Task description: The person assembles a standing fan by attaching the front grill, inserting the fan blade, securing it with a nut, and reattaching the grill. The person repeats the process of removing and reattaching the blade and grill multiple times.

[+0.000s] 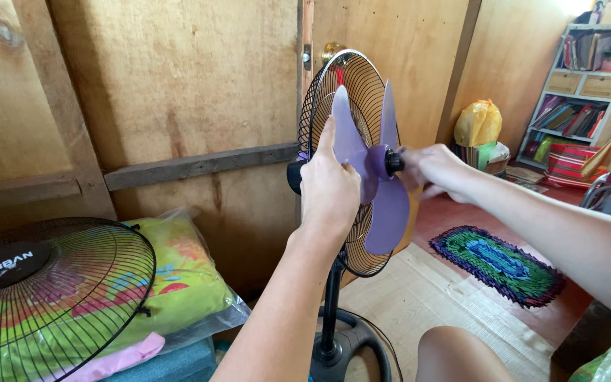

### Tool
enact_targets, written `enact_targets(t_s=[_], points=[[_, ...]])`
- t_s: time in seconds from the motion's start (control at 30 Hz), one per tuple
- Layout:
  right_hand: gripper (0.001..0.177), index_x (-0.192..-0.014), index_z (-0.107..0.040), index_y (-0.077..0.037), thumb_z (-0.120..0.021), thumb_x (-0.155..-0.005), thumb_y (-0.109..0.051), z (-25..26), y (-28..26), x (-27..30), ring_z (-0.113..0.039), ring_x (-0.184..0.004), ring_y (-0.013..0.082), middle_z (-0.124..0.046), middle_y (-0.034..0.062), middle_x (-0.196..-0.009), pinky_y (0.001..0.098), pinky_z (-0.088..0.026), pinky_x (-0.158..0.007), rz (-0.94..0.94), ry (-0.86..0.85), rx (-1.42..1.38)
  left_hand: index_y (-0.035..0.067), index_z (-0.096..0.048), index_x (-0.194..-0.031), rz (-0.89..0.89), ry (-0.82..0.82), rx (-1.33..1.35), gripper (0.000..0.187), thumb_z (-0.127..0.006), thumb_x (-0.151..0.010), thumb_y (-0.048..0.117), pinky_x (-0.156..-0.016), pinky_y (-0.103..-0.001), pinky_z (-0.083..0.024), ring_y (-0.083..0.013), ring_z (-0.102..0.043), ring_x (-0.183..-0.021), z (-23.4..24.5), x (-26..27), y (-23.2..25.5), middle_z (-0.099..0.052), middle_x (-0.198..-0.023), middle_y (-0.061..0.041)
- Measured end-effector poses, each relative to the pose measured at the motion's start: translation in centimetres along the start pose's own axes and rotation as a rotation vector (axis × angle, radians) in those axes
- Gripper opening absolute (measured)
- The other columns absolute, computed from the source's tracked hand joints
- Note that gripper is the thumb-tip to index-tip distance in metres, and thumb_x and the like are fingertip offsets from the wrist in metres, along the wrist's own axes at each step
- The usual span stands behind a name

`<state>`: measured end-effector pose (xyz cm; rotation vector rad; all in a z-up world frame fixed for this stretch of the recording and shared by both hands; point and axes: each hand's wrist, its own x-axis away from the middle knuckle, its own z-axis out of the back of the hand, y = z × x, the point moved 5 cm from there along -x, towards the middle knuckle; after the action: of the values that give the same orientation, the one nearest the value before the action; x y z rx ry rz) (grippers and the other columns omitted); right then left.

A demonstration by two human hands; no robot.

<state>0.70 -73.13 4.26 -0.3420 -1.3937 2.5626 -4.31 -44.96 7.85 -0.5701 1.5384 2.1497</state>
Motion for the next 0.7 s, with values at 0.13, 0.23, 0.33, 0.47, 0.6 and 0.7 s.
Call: enact_targets(t_s=[0.13, 0.23, 0.33, 0.47, 0.6, 0.7], points=[[0.068, -0.124, -0.066, 0.004, -0.044, -0.107, -0.058, 0.8, -0.2, 0.5, -0.072, -0.095, 0.034, -0.072, 0.0206, -0.11, 0.0556, -0.061, -0.082, -0.131, 0.055, 0.02, 0.02, -0.035, -0.157, -0.015, 0.011, 0.019, 0.075, -0.057, -0.088, 0.0, -0.086, -0.051, -0.056, -0.0429, -0.072, -0.09, 0.2, 0.2, 0.1, -0.071, -0.096, -0.029], [0.047, -0.127, -0.061, -0.007, -0.064, -0.088, -0.034, 0.2, -1.6, 0.9, -0.07, -0.102, 0.0224, -0.072, 0.0106, -0.113, 0.0531, -0.06, -0.086, 0.047, -0.013, 0.107, 0.025, -0.034, -0.156, 0.052, -0.025, 0.007, 0.076, -0.057, -0.088, 0.001, -0.086, -0.051, -0.055, -0.0423, -0.072, -0.091, -0.1, 0.5, -0.2, -0.071, -0.097, -0.029], [0.054, -0.124, -0.064, -0.004, -0.067, -0.083, -0.039, -0.1, -2.0, 1.1, -0.074, -0.099, 0.0247, -0.075, 0.0134, -0.11, 0.0522, -0.063, -0.085, 0.108, 0.003, 0.143, 0.024, -0.038, -0.155, 0.029, 0.031, 0.041, 0.075, -0.057, -0.087, 0.0, -0.084, -0.051, -0.056, -0.0426, -0.072, -0.092, 0.1, 0.6, -0.2, -0.071, -0.097, -0.029], [0.061, -0.126, -0.07, -0.002, -0.055, -0.098, -0.055, 0.1, -1.0, 1.4, -0.073, -0.095, 0.0289, -0.076, 0.0156, -0.11, 0.0515, -0.061, -0.083, -0.049, -0.006, 0.118, 0.021, -0.043, -0.152, -0.056, 0.106, 0.1, 0.072, -0.057, -0.085, -0.002, -0.084, -0.051, -0.056, -0.0432, -0.071, -0.094, 0.5, 1.3, -0.4, -0.072, -0.099, -0.028], [0.055, -0.126, -0.064, -0.005, -0.062, -0.092, -0.048, 0.5, -1.4, 2.0, -0.073, -0.098, 0.0248, -0.074, 0.0118, -0.115, 0.0493, -0.061, -0.082, 0.017, 0.003, 0.075, 0.019, -0.045, -0.151, -0.052, 0.118, 0.121, 0.07, -0.057, -0.085, -0.002, -0.08, -0.049, -0.058, -0.0424, -0.073, -0.092, 0.6, 2.0, -0.4, -0.071, -0.098, -0.028], [0.054, -0.125, -0.065, -0.007, -0.069, -0.081, -0.038, 0.1, -1.7, 2.0, -0.071, -0.099, 0.0212, -0.074, 0.0105, -0.116, 0.0465, -0.062, -0.077, 0.135, 0.024, 0.021, 0.019, -0.048, -0.149, -0.013, 0.13, 0.13, 0.068, -0.058, -0.085, -0.001, -0.073, -0.049, -0.057, -0.0414, -0.074, -0.088, 0.5, 2.5, -0.3, -0.072, -0.093, -0.027]])
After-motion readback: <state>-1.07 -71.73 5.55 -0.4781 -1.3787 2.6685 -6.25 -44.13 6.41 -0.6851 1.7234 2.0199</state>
